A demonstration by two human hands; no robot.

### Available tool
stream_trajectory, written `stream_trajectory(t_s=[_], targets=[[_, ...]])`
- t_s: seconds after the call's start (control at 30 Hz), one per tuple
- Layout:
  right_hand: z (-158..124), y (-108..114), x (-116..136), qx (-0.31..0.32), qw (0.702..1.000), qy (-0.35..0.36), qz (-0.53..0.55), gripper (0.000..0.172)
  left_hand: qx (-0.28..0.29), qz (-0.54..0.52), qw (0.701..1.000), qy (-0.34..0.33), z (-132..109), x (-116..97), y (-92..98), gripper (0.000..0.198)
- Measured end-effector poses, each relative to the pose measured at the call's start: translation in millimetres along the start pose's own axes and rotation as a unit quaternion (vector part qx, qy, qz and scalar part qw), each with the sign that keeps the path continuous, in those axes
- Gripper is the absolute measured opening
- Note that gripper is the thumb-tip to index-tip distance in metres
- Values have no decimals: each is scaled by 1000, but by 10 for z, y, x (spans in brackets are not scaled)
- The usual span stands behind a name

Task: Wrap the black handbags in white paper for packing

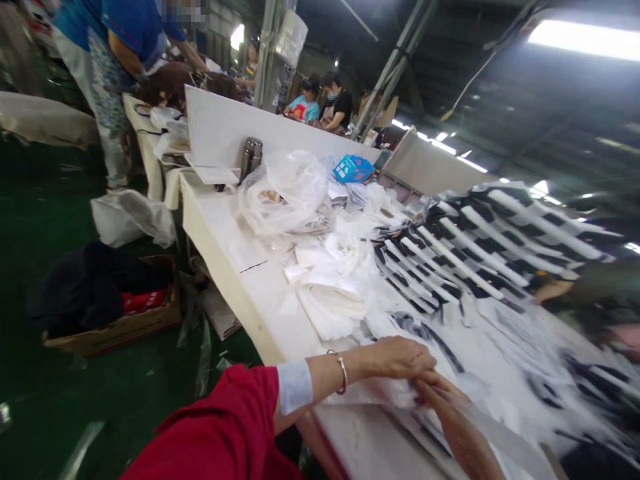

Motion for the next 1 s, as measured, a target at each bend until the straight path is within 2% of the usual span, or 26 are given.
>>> stream_trajectory(t_s=[0.07, 0.13, 0.2, 0.27, 0.37, 0.43, 0.53, 0.63, 0.7, 0.77, 0.87, 0.93, 1.0], targets=[[16, 36, 88, -26, 997, 54, -56, 35, -4, 14, 1000, 22, 46, 82, -13, 26], [7, 74, 233, -54, 975, 155, -146, 24, 0, 19, 999, 35, 100, 147, -35, 25], [-32, 115, 381, -95, 933, 257, -235, 18, 19, 16, 999, 34, 149, 177, -59, 25], [-81, 174, 500, -155, 882, 326, -304, 18, 45, 8, 999, 26, 177, 182, -65, 30], [-137, 253, 624, -234, 815, 367, -383, 19, 88, -4, 996, 9, 168, 166, -31, 35], [-140, 267, 661, -235, 795, 369, -420, 20, 104, 1, 995, 0, 144, 161, 8, 28], [-147, 294, 680, -205, 808, 371, -408, 21, 88, 39, 995, -6, 121, 155, 66, 15], [-159, 335, 670, -174, 832, 370, -374, 20, 19, 108, 994, -12, 119, 98, 120, 14], [-159, 341, 656, -156, 838, 369, -371, 22, -34, 165, 985, -19, 118, 24, 150, 16], [-147, 346, 628, -166, 837, 350, -387, 27, -67, 219, 973, -35, 119, -61, 162, 17], [-142, 332, 563, -213, 823, 299, -434, 38, -82, 277, 956, -56, 139, -128, 179, 19], [-183, 274, 515, -228, 812, 287, -454, 42, -91, 301, 948, -46, 163, -92, 212, 21], [-260, 200, 450, -221, 820, 284, -446, 43, -97, 316, 944, -23, 184, -6, 233, 22]])
Point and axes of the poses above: each hand's wrist, its own z-axis towards the middle knuckle, its own y-axis out of the back of the hand, x = y × z, the point moved 6 cm from there along z, towards the middle knuckle, and after that the axes turned 8 degrees about -z, right-handed, at the moved point
